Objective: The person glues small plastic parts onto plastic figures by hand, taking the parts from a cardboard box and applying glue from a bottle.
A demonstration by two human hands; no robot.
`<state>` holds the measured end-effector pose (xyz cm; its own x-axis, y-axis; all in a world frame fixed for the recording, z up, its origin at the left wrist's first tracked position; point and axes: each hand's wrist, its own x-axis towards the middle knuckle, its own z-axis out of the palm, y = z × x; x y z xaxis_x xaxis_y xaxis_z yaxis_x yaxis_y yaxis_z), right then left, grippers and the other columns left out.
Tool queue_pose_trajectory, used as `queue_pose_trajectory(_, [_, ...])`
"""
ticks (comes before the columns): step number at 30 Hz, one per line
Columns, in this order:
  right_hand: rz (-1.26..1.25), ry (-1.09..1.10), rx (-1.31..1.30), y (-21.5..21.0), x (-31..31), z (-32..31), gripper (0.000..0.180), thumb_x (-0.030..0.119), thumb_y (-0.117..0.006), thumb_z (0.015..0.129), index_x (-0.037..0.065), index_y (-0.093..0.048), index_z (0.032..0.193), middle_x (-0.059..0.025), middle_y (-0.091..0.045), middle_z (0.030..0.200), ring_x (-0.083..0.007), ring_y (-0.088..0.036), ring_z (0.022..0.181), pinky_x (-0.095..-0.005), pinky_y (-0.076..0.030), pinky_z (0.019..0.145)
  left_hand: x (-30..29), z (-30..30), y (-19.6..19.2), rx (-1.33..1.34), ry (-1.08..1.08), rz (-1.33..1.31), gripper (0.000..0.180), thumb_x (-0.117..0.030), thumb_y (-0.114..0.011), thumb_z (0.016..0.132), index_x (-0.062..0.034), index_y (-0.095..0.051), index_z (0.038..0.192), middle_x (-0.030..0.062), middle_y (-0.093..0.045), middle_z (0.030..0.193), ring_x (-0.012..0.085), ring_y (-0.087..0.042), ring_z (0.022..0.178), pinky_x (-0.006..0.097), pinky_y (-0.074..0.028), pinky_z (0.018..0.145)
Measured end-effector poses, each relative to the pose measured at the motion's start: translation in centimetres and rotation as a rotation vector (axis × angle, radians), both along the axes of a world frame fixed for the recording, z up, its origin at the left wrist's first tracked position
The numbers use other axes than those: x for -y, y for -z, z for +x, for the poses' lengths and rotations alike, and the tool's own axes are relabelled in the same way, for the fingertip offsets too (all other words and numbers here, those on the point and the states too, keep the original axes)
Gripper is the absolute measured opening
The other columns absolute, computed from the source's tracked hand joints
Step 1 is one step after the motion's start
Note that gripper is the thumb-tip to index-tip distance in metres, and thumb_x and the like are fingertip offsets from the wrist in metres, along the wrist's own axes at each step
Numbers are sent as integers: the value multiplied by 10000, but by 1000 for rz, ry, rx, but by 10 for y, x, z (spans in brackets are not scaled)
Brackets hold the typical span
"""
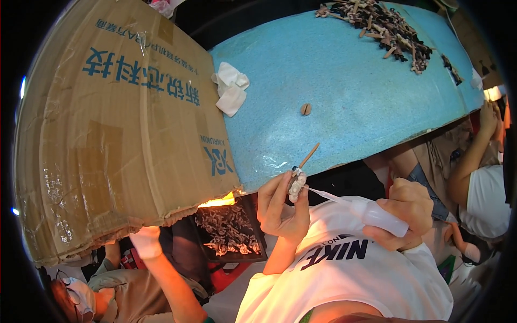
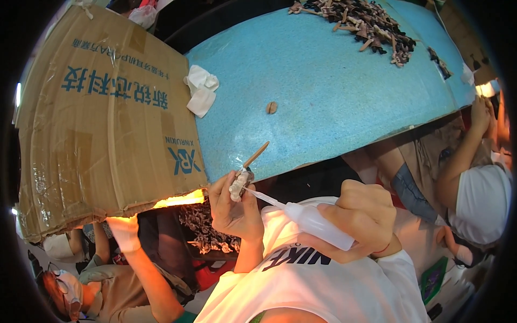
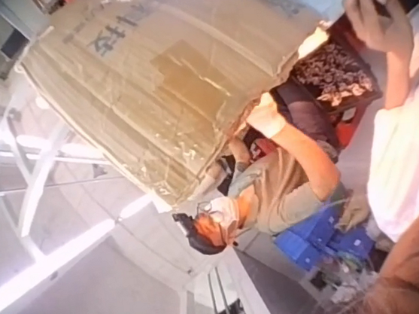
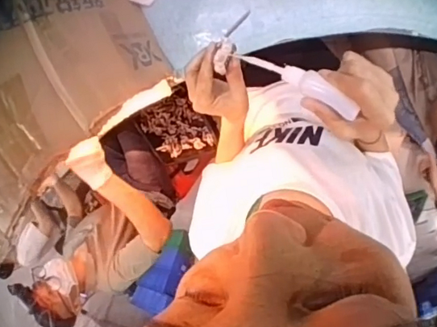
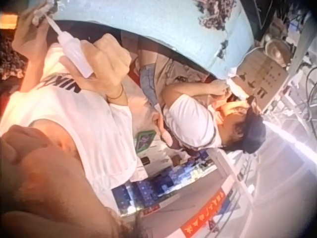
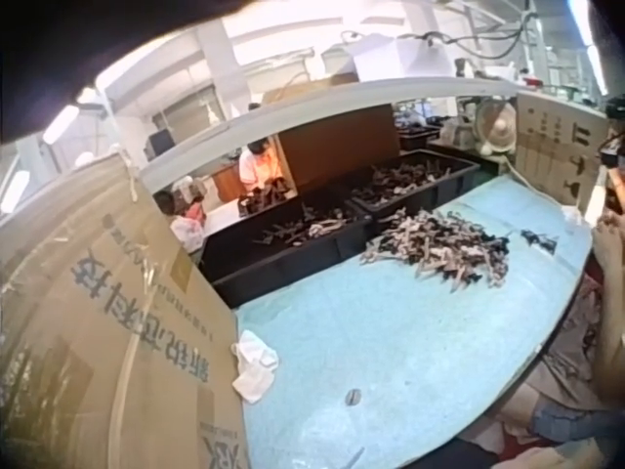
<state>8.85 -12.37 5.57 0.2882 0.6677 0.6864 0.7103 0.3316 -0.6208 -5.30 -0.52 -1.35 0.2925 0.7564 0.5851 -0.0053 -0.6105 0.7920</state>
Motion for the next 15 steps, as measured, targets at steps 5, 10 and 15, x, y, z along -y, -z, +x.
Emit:
queue_pose_trajectory(5, [3, 0, 36, 2, -1, 0, 413, 178, -824, 511, 19, -568, 793, -25, -428, 530, -144, -357, 380, -245, -240, 353, 1, 0, 0, 2, 18, -11, 366, 118, -578, 684, 63, -578, 1046, 166, -543, 992, 205, -569, 849, 270, -497, 712])
queue_pose_trajectory(10, [-9, 9, 54, -2, 0, -1, 423, 185, -823, 519, 9, -569, 808, -22, -426, 543, -139, -355, 386, -247, -236, 345, 1, 1, 0, -4, 16, 13, 357, 113, -577, 693, 65, -576, 1048, 164, -540, 987, 203, -569, 850, 270, -499, 708])
queue_pose_trajectory(15, [-5, 21, 56, 0, -1, -1, 415, 190, -822, 522, 6, -576, 802, -17, -421, 542, -137, -357, 386, -249, -231, 341, 0, 2, 3, 8, 24, 6, 343, 98, -589, 705, 63, -577, 1045, 162, -541, 986, 201, -575, 839, 270, -496, 707])
